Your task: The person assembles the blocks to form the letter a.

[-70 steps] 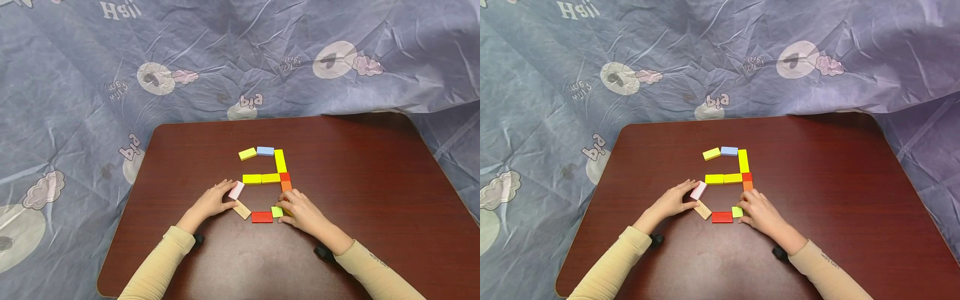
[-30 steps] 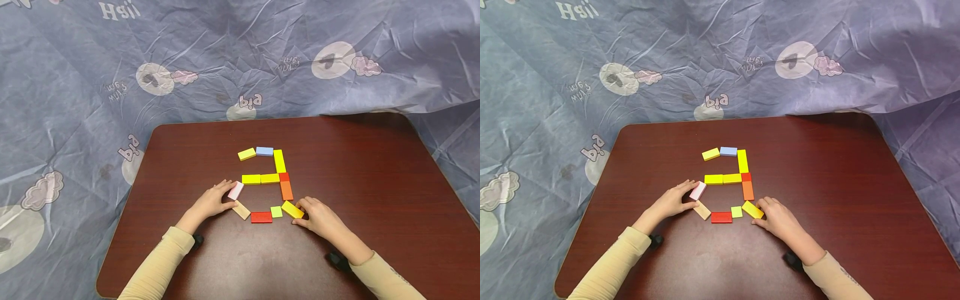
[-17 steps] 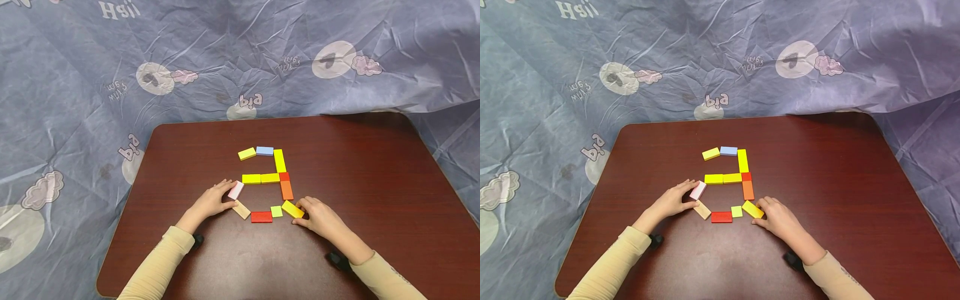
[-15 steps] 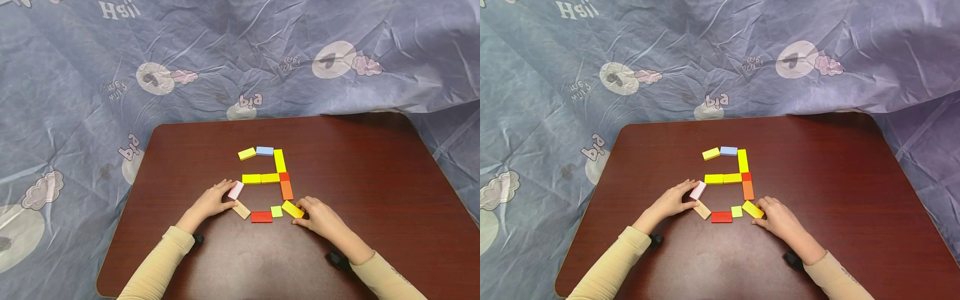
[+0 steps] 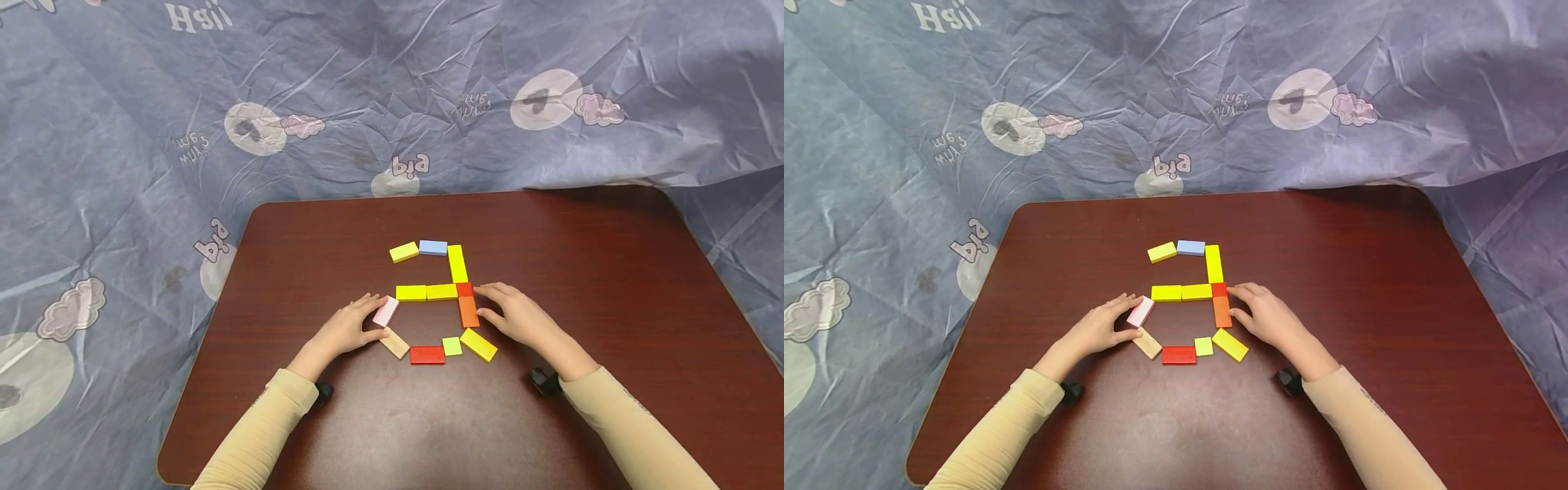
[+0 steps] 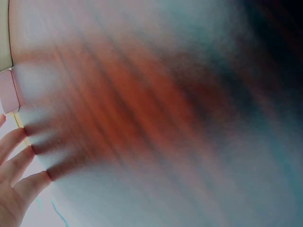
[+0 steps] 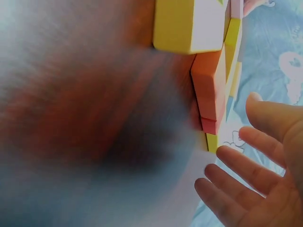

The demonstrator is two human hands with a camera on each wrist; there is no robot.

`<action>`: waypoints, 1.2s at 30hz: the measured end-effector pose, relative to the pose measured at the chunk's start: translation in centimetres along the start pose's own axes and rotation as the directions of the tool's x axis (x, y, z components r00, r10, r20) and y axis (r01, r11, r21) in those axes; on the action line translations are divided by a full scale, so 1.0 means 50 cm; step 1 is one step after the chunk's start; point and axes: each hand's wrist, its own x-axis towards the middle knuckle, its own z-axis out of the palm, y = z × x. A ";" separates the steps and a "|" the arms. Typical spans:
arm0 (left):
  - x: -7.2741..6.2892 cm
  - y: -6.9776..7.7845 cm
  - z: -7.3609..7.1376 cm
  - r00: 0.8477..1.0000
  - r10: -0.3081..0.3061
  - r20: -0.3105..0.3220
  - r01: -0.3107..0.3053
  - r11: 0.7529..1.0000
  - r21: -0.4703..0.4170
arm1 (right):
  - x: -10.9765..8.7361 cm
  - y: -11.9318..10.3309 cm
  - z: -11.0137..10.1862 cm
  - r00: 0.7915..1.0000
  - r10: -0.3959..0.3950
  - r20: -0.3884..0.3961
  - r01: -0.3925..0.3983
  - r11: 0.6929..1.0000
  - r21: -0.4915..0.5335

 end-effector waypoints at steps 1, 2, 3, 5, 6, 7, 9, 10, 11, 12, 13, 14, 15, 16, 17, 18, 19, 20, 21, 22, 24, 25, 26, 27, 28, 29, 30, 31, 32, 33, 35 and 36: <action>0.000 0.000 0.000 1.000 0.000 0.000 0.000 1.000 -0.002 | 0.010 0.001 -0.001 1.000 0.001 0.013 -0.001 1.000 0.004; 0.000 0.000 0.000 1.000 0.001 0.000 -0.001 1.000 -0.004 | 0.019 0.003 -0.001 1.000 0.001 0.024 -0.001 1.000 0.010; 0.000 0.001 0.001 1.000 0.002 -0.001 -0.002 1.000 -0.007 | 0.029 0.005 -0.002 0.999 0.002 0.034 -0.003 1.000 0.015; 0.000 0.001 0.001 1.000 0.002 -0.001 -0.002 1.000 -0.009 | 0.047 0.010 -0.003 0.999 0.001 0.047 -0.003 1.000 0.029; 0.000 0.001 0.001 1.000 0.002 -0.001 -0.002 1.000 -0.010 | 0.056 0.012 -0.003 0.999 0.003 0.053 -0.005 0.999 0.036; 0.000 0.001 0.001 1.000 0.001 -0.002 -0.001 1.000 -0.010 | 0.064 0.015 -0.003 0.998 0.004 0.059 -0.006 0.999 0.040; 0.001 0.002 0.001 1.000 -0.001 -0.003 0.001 1.000 -0.006 | 0.080 0.022 -0.003 0.997 0.009 0.077 -0.012 0.999 0.047; 0.001 0.002 0.001 1.000 -0.003 -0.003 0.003 1.000 -0.003 | 0.086 0.025 -0.003 0.996 0.014 0.091 -0.019 0.999 0.045; 0.001 0.002 0.001 1.000 -0.004 -0.004 0.004 1.000 0.000 | 0.092 0.028 -0.003 0.994 0.024 0.109 -0.029 0.999 0.044; 0.002 0.002 0.001 1.000 -0.005 -0.004 0.005 1.000 0.002 | 0.097 0.031 -0.003 0.992 0.030 0.126 -0.035 0.999 0.041; 0.002 0.002 0.001 1.000 -0.006 -0.004 0.006 1.000 0.004 | 0.102 0.033 -0.002 0.989 0.035 0.143 -0.041 0.998 0.038; 0.002 0.002 0.001 1.000 -0.006 -0.003 0.007 1.000 0.004 | 0.106 0.034 -0.002 0.986 0.041 0.159 -0.047 0.998 0.038; 0.002 0.002 0.001 1.000 -0.007 -0.003 0.007 1.000 0.003 | 0.109 0.036 -0.002 0.983 0.048 0.176 -0.055 0.998 0.040; 0.002 0.002 0.002 1.000 -0.007 -0.004 0.007 1.000 0.000 | 0.112 0.037 -0.001 0.980 0.053 0.192 -0.062 0.997 0.042; 0.002 0.002 0.002 1.000 -0.008 -0.004 0.008 1.000 -0.004 | 0.114 0.037 -0.001 0.977 0.058 0.204 -0.069 0.997 0.044; 0.002 0.002 0.002 1.000 -0.007 -0.005 0.007 1.000 -0.005 | 0.116 0.038 0.000 0.974 0.064 0.217 -0.075 0.996 0.044; 0.002 0.002 0.002 1.000 -0.004 -0.008 0.004 1.000 -0.006 | 0.118 0.039 0.002 0.971 0.070 0.229 -0.082 0.996 0.043; 0.002 0.003 0.003 1.000 -0.002 -0.012 0.002 1.000 -0.006 | 0.119 0.040 0.003 0.968 0.075 0.240 -0.087 0.995 0.041; 0.002 0.003 0.003 1.000 0.001 -0.016 -0.001 1.000 -0.007 | 0.120 0.040 0.004 0.965 0.079 0.249 -0.092 0.995 0.040; 0.002 0.003 0.003 1.000 0.003 -0.019 -0.003 1.000 -0.006 | 0.121 0.041 0.006 0.963 0.084 0.256 -0.096 0.995 0.037; 0.002 0.003 0.003 1.000 0.008 -0.025 -0.008 1.000 -0.003 | 0.122 0.041 0.008 0.959 0.090 0.267 -0.102 0.994 0.031; 0.001 0.003 0.003 1.000 0.008 -0.027 -0.008 1.000 -0.006 | 0.123 0.042 0.008 0.959 0.090 0.269 -0.102 0.994 0.031; 0.001 0.003 0.002 1.000 0.007 -0.027 -0.007 1.000 -0.007 | 0.123 0.041 0.009 0.959 0.091 0.270 -0.103 0.994 0.031; 0.001 0.003 0.002 1.000 0.004 -0.027 -0.004 1.000 -0.007 | 0.123 0.041 0.009 0.959 0.090 0.270 -0.102 0.994 0.030; 0.000 0.003 0.002 1.000 0.002 -0.026 -0.002 1.000 -0.007 | 0.124 0.042 0.009 0.959 0.090 0.269 -0.101 0.994 0.029; 0.000 0.003 0.001 1.000 0.000 -0.024 0.000 1.000 -0.006 | 0.124 0.041 0.009 0.959 0.088 0.269 -0.099 0.995 0.027; 0.000 0.003 0.001 1.000 -0.003 -0.022 0.003 1.000 -0.005 | 0.124 0.041 0.009 0.960 0.087 0.268 -0.098 0.995 0.026; 0.000 0.002 0.001 1.000 -0.005 -0.020 0.005 1.000 -0.003 | 0.124 0.041 0.009 0.960 0.086 0.266 -0.096 0.995 0.025; 0.000 0.002 0.001 1.000 -0.007 -0.020 0.007 1.000 -0.001 | 0.124 0.041 0.009 0.960 0.085 0.266 -0.095 0.995 0.025; 0.000 0.002 0.001 1.000 -0.008 -0.019 0.008 1.000 0.001 | 0.123 0.040 0.009 0.960 0.085 0.265 -0.095 0.995 0.025; 0.000 0.001 0.001 1.000 -0.009 -0.018 0.009 1.000 0.000 | 0.123 0.039 0.009 0.961 0.084 0.264 -0.094 0.995 0.026; -0.001 0.001 0.001 1.000 -0.008 -0.018 0.008 1.000 -0.003 | 0.123 0.039 0.010 0.961 0.084 0.264 -0.094 0.995 0.026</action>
